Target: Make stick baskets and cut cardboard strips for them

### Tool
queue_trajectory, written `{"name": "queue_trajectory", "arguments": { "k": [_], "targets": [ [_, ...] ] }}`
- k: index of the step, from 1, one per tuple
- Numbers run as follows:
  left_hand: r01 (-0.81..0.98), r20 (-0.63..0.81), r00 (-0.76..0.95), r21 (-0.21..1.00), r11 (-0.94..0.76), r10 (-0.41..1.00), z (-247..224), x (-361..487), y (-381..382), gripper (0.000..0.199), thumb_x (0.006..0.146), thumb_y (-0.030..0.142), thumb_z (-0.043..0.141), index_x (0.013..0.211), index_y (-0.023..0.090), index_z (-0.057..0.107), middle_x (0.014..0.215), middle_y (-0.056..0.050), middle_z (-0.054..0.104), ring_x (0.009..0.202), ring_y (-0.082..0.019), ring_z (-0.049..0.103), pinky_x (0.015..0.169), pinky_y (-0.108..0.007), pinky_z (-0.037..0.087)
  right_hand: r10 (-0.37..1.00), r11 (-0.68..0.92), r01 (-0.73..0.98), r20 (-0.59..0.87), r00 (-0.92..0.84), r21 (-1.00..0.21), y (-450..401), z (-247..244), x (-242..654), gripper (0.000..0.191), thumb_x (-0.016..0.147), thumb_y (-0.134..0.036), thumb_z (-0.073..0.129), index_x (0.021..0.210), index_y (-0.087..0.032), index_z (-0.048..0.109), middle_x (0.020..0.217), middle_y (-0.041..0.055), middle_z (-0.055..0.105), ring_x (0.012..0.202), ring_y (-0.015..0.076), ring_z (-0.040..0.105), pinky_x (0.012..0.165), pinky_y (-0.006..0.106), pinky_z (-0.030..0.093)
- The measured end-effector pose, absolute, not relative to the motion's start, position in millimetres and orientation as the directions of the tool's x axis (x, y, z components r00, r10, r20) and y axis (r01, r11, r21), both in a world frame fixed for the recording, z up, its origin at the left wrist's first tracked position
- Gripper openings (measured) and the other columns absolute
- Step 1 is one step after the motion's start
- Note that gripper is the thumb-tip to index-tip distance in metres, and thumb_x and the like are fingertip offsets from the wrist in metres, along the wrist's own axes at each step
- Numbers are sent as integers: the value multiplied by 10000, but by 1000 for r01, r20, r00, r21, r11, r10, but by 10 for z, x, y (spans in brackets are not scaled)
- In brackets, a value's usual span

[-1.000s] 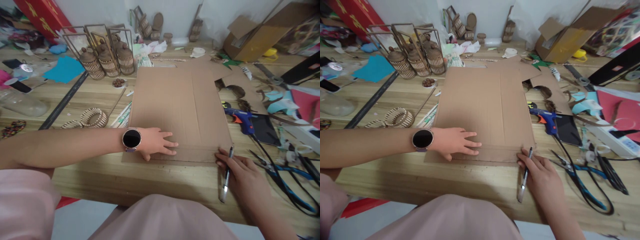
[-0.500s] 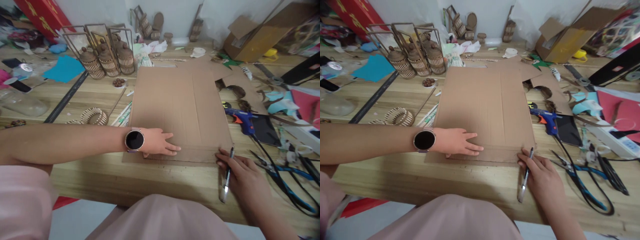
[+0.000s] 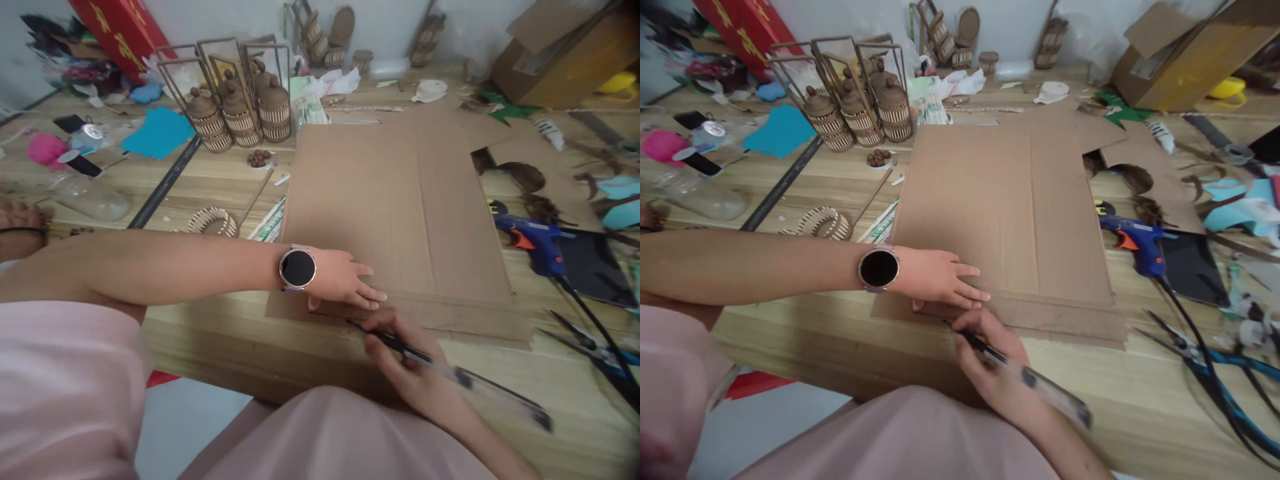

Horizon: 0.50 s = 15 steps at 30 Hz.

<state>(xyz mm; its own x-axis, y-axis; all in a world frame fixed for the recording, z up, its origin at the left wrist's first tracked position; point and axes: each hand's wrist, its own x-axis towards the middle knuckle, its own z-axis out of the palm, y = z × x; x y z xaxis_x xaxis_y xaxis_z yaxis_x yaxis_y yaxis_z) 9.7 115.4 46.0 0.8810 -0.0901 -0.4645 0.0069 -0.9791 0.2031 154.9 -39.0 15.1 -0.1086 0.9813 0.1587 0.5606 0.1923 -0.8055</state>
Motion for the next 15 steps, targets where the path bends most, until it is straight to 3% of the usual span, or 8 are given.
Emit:
{"name": "queue_trajectory", "arguments": {
  "k": [3, 7, 10, 15],
  "targets": [
    [82, -467, 883, 252, -964, -47, 471, 102, 1145, 850, 563, -23, 718, 1248, 469, 607, 1549, 192, 381, 1449, -284, 308, 956, -395, 527, 986, 143, 503, 81, -143, -852, -319, -14, 1334, 33, 843, -256, 552, 825, -246, 577, 680, -29, 670, 519, 116, 581, 467, 226, 454],
    [-33, -382, 918, 197, -980, -108, 382, 79, 1164, 900, 540, -47, 706, 1295, 429, 588, 1552, 150, 398, 1388, -313, 376, 943, -444, 527, 975, 167, 478, 73, -210, -862, -279, -101, 1234, 46, 851, -231, 551, 830, -241, 590, 846, 1, 725, 734, 152, 658, 647, 274, 520],
    [-77, -348, 928, 161, -984, -130, 330, 65, 1177, 937, 525, -48, 713, 1325, 416, 566, 1556, 138, 399, 1360, -325, 396, 915, -445, 534, 976, 155, 477, 58, -212, -865, -266, -67, 1189, 54, 864, -239, 556, 838, -245, 602, 886, 4, 728, 797, 169, 665, 699, 303, 524],
    [-38, -433, 896, 158, -987, -103, 431, 89, 1147, 915, 586, -28, 710, 1354, 438, 538, 1581, 163, 344, 1411, -304, 345, 968, -445, 508, 971, 185, 465, 87, -224, -866, -235, -72, 1136, 63, 872, -213, 549, 837, -241, 593, 915, 9, 728, 813, 165, 667, 718, 301, 528]
  ]
}}
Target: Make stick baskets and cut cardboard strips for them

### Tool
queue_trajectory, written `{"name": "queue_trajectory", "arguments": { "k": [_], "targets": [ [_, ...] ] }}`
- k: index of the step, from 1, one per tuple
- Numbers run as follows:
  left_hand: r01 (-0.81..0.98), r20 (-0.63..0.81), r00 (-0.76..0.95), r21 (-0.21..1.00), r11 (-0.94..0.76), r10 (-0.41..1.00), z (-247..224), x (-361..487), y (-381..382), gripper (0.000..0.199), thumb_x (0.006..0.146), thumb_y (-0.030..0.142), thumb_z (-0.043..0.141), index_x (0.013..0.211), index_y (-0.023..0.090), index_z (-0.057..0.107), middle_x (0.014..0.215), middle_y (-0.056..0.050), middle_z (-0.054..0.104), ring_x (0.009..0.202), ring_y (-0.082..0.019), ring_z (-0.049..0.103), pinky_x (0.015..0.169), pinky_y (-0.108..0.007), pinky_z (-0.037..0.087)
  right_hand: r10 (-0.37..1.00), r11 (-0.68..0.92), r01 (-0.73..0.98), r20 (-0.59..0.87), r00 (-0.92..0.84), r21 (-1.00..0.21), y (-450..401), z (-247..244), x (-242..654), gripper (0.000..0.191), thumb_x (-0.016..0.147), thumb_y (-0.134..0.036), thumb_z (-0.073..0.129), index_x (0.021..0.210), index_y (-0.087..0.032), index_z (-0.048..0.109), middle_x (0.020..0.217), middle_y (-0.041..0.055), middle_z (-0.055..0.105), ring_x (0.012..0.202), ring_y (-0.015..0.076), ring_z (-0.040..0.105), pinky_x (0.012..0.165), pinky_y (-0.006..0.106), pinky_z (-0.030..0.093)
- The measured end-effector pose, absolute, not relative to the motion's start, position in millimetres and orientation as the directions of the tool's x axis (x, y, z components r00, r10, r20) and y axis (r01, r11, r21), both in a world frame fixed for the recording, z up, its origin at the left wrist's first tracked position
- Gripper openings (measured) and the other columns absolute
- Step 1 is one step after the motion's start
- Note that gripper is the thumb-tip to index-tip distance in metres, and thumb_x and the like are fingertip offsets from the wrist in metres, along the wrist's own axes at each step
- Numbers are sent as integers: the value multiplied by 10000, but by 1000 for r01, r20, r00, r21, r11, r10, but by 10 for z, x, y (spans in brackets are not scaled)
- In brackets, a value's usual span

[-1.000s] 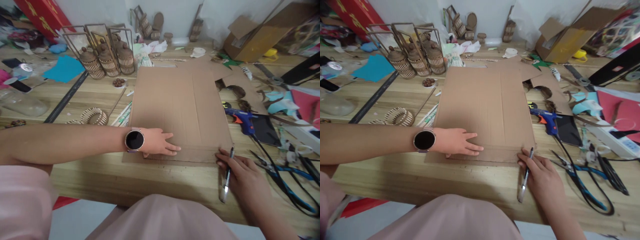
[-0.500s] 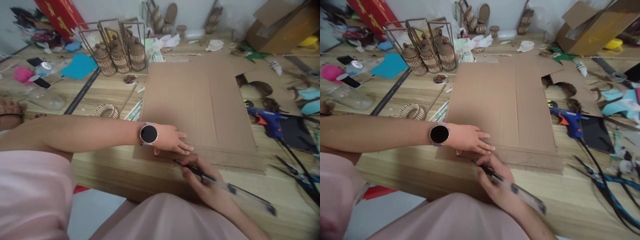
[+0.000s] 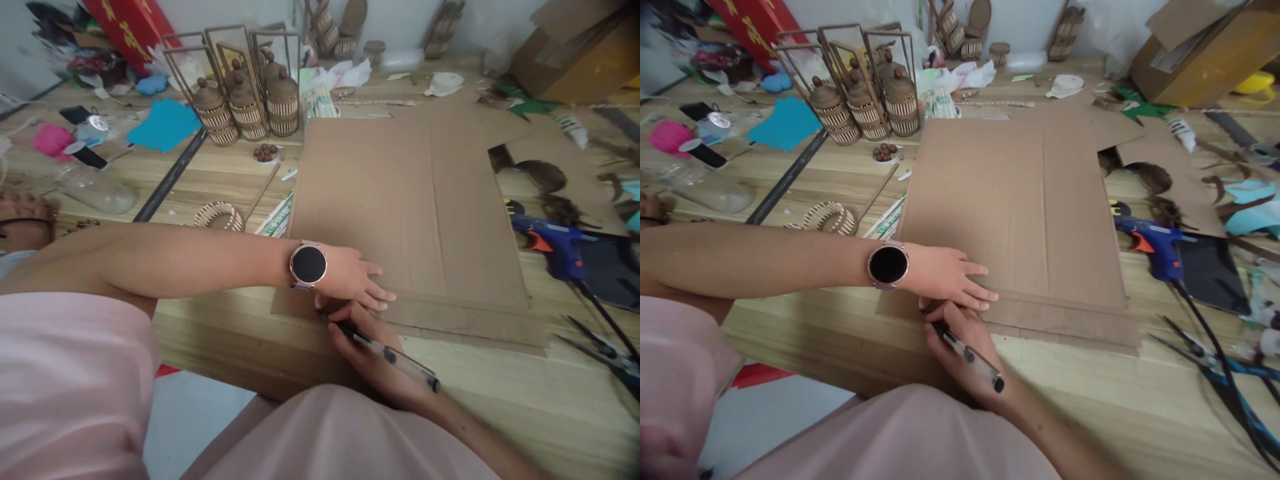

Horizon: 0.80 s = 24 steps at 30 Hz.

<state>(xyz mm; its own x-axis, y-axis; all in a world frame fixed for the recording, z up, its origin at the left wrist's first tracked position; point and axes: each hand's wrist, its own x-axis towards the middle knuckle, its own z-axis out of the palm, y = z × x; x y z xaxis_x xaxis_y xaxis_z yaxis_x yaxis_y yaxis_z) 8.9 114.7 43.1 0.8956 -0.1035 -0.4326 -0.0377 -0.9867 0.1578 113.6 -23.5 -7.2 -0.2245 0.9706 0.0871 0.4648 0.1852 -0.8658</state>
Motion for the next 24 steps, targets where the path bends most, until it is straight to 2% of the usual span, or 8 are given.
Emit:
{"name": "queue_trajectory", "arguments": {
  "k": [5, 8, 11, 13, 15, 18, 22, 24],
  "targets": [
    [-3, -476, 875, 170, -985, -84, 512, 110, 1130, 900, 603, -16, 716, 1353, 446, 536, 1590, 166, 324, 1437, -295, 315, 1006, -445, 483, 964, 217, 464, 115, -238, -859, -227, -104, 1104, 58, 868, -209, 553, 847, -237, 599, 916, 20, 725, 808, 166, 670, 703, 299, 536],
    [-37, -432, 896, 166, -985, -106, 446, 86, 1156, 910, 575, -24, 720, 1353, 413, 542, 1584, 133, 351, 1413, -306, 345, 977, -445, 498, 961, 230, 447, 131, -242, -864, -262, -41, 1207, 62, 873, -220, 553, 849, -242, 605, 888, 12, 734, 772, 155, 679, 668, 276, 540],
    [-59, -361, 925, 178, -982, -121, 361, 54, 1181, 929, 535, -26, 729, 1341, 402, 556, 1561, 111, 397, 1382, -317, 373, 927, -421, 516, 953, 275, 477, 170, -252, -835, -299, 26, 1522, 134, 922, -275, 522, 878, -268, 649, 769, -10, 727, 703, 150, 686, 648, 269, 546],
    [-53, -337, 935, 187, -981, -115, 345, 46, 1176, 945, 515, -23, 737, 1334, 415, 557, 1548, 113, 414, 1357, -314, 400, 902, -396, 520, 967, 250, 580, 231, -108, -775, -306, 17, 1811, 210, 969, -326, 470, 923, -285, 670, 733, -4, 722, 698, 166, 697, 646, 286, 550],
    [-45, -353, 929, 183, -982, -108, 378, 52, 1148, 950, 514, -14, 741, 1341, 410, 548, 1552, 110, 407, 1320, -307, 431, 926, -386, 504, 961, 209, 729, 275, -30, -651, -294, -57, 2084, 205, 968, -379, 498, 985, -293, 683, 895, 33, 752, 830, 210, 717, 735, 342, 562],
    [-6, -436, 896, 178, -984, -84, 483, 73, 1079, 927, 539, 5, 736, 1360, 383, 532, 1581, 97, 365, 1292, -306, 431, 992, -395, 460, 922, 336, 805, 345, -176, -489, -261, -246, 2337, 227, 923, -432, 588, 1067, -280, 677, 1100, 76, 743, 1061, 279, 677, 919, 458, 520],
    [107, -431, 902, 247, -963, -10, 562, 75, 994, 780, 629, 21, 679, 1323, 361, 571, 1535, 45, 432, 1229, -295, 458, 928, -378, 488, 889, 421, 808, 362, -280, -411, -245, -428, 2378, 177, 893, -366, 655, 1048, -284, 680, 1115, 61, 748, 1082, 271, 669, 910, 462, 514],
    [190, -391, 916, 216, -958, 93, 561, 60, 966, 737, 661, 10, 651, 1302, 370, 589, 1481, 28, 489, 1141, -264, 509, 861, -345, 515, 880, 437, 800, 380, -285, -411, -249, -442, 2351, 144, 893, -335, 656, 1023, -282, 688, 1099, 55, 752, 1060, 260, 675, 893, 441, 516]
  ]
}}
